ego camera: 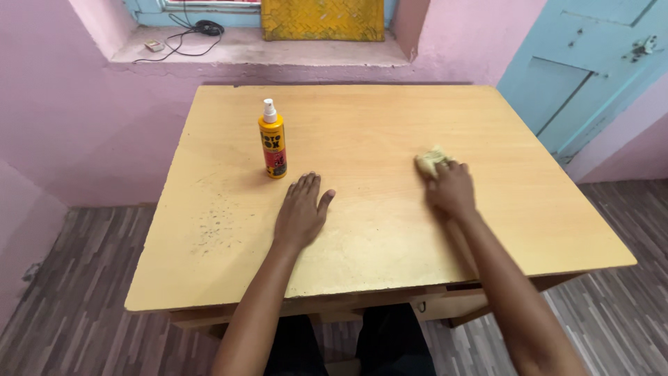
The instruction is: The person wipes a wooden table with a cloth, removing small white paper pieces and dust. They also open a drawer and wipe its interior before closing it and continuing to wipe the table surface.
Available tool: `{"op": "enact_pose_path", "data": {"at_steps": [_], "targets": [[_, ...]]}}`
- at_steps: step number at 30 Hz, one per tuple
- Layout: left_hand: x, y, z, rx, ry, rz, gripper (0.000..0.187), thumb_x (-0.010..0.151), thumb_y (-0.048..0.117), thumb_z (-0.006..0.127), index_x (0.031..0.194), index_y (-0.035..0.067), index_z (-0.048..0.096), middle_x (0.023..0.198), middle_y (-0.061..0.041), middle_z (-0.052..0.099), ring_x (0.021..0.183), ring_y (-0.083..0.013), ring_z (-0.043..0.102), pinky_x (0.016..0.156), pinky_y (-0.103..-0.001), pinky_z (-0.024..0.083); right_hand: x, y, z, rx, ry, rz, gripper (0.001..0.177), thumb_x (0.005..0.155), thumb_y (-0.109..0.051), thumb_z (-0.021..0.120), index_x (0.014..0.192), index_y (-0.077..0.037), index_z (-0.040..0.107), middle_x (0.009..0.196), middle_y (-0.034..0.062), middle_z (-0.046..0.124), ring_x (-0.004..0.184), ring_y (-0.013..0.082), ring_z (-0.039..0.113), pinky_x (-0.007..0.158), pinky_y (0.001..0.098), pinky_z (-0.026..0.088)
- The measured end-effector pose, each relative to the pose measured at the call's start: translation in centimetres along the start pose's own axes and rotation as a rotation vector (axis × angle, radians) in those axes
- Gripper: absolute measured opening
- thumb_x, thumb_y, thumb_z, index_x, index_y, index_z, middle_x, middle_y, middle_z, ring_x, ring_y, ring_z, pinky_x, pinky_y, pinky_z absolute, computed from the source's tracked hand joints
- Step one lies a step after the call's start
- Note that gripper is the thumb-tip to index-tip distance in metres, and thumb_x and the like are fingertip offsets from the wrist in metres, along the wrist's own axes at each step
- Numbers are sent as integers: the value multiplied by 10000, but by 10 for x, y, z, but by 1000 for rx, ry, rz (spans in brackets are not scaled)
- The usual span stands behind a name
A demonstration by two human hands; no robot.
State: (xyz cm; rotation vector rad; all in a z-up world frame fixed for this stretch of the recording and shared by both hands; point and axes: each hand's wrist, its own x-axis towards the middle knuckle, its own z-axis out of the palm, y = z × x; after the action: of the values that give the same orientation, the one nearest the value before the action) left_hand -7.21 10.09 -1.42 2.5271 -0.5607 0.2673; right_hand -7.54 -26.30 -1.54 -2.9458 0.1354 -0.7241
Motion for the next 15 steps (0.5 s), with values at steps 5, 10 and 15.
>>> {"op": "enact_pose_path", "data": {"at_steps": [5, 10, 15], "targets": [[-2, -6, -1, -37, 6, 32, 766, 1064, 573, 296, 1518, -35, 399, 1592, -210, 391, 1505, -314, 320, 1238, -432, 213, -31, -119, 15, -68, 140, -463, 571, 819, -101, 620, 1378, -195, 695, 1260, 189, 658, 1168, 400, 584, 958, 528, 467], [-24, -27, -12, -33, 53, 21, 728, 1077, 549, 270, 1499, -15, 454, 1574, -202, 448, 1491, -323, 386, 1253, -428, 254, -63, -230, 18, 353, -11, -373, 437, 860, -196, 683, 1255, -13, 661, 1284, 246, 630, 1132, 421, 574, 972, 502, 475], [-63, -70, -54, 4, -4, -56, 744, 1050, 569, 300, 1504, -5, 435, 1580, -186, 426, 1483, -313, 369, 1232, -427, 252, -50, -218, -2, 700, -79, -373, 424, 793, -82, 675, 1204, 25, 682, 1193, 247, 661, 1084, 403, 586, 979, 486, 472]]}}
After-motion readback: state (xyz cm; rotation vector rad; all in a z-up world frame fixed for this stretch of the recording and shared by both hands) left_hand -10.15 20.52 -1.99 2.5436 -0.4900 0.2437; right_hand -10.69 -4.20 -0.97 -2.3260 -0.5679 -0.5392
